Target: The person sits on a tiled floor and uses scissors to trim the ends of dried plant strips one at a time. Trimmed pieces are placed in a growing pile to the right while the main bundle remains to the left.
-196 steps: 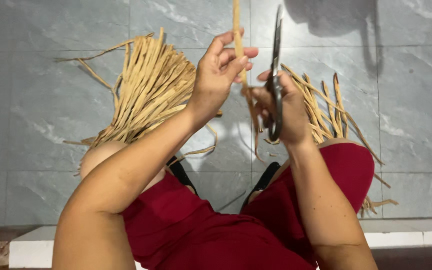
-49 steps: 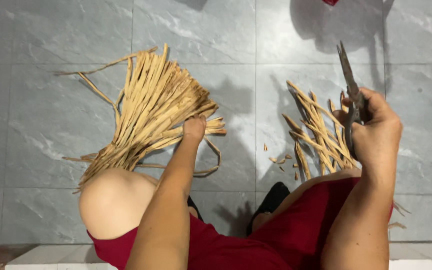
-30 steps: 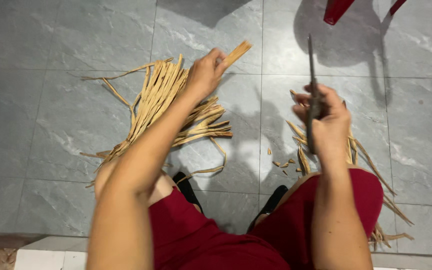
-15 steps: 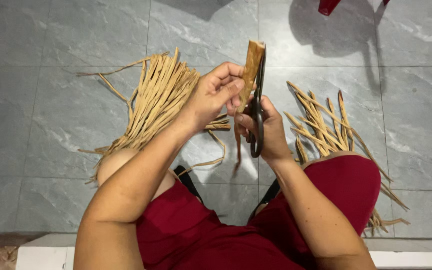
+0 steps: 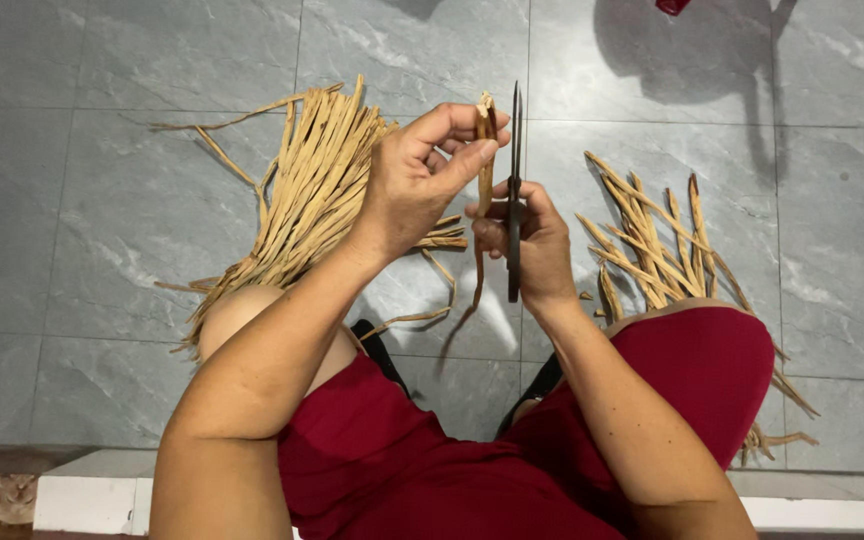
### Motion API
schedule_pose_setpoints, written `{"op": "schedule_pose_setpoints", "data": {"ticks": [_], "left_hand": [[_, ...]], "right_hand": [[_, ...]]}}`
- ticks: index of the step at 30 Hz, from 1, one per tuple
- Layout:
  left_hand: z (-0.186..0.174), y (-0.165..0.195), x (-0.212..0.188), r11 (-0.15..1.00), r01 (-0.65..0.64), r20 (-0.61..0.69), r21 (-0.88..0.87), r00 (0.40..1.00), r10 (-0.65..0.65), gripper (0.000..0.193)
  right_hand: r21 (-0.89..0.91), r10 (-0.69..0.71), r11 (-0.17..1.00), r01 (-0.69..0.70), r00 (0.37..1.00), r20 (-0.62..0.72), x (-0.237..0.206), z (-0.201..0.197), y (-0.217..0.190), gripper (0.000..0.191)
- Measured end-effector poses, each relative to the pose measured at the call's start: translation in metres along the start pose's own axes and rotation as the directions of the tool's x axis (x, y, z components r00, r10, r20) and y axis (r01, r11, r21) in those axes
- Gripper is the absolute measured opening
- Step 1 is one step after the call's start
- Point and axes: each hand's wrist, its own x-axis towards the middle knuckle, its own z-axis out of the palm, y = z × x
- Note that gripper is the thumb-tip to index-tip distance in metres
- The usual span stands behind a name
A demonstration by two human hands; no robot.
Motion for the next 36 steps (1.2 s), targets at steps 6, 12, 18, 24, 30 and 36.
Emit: {"op": "schedule_pose_setpoints", "data": {"ticks": [6,12,18,24,30,36], "left_hand": [[-0.002,-0.004,0.002,0.981,0.004,0.091,-0.194,0.996,0.014,0.022],[0.003,-0.009,0.001,0.966,0.087,0.149,-0.245,0.988,-0.051,0.023],[0.007,-0.013,-0.002,0.975,0.149,0.137,-0.167,0.982,-0.127,0.027],[0.003,-0.017,-0.003,0.916,0.194,0.196,-0.350,0.972,-0.131,0.028],[0.004,-0.023,-0.005,0.878,0.223,0.161,-0.424,0.972,-0.169,0.019],[0.002,-0.026,-0.005,0.896,0.258,0.081,-0.362,0.966,-0.246,0.017]], "right_hand": [[0.045,-0.168,0.985,0.169,0.985,-0.041,0.000,-0.008,-0.016,0.035],[-0.058,-0.177,0.984,0.171,0.979,-0.104,-0.005,-0.010,-0.035,0.034],[0.150,-0.110,0.983,0.105,0.994,0.022,-0.008,-0.008,-0.040,0.032],[0.187,-0.093,0.979,0.082,0.995,0.047,-0.009,-0.014,-0.039,0.032],[0.243,-0.052,0.970,0.022,0.992,0.118,-0.006,-0.014,-0.036,0.035],[-0.284,-0.274,0.913,0.292,0.956,0.104,-0.006,-0.014,-0.037,0.054]]}}
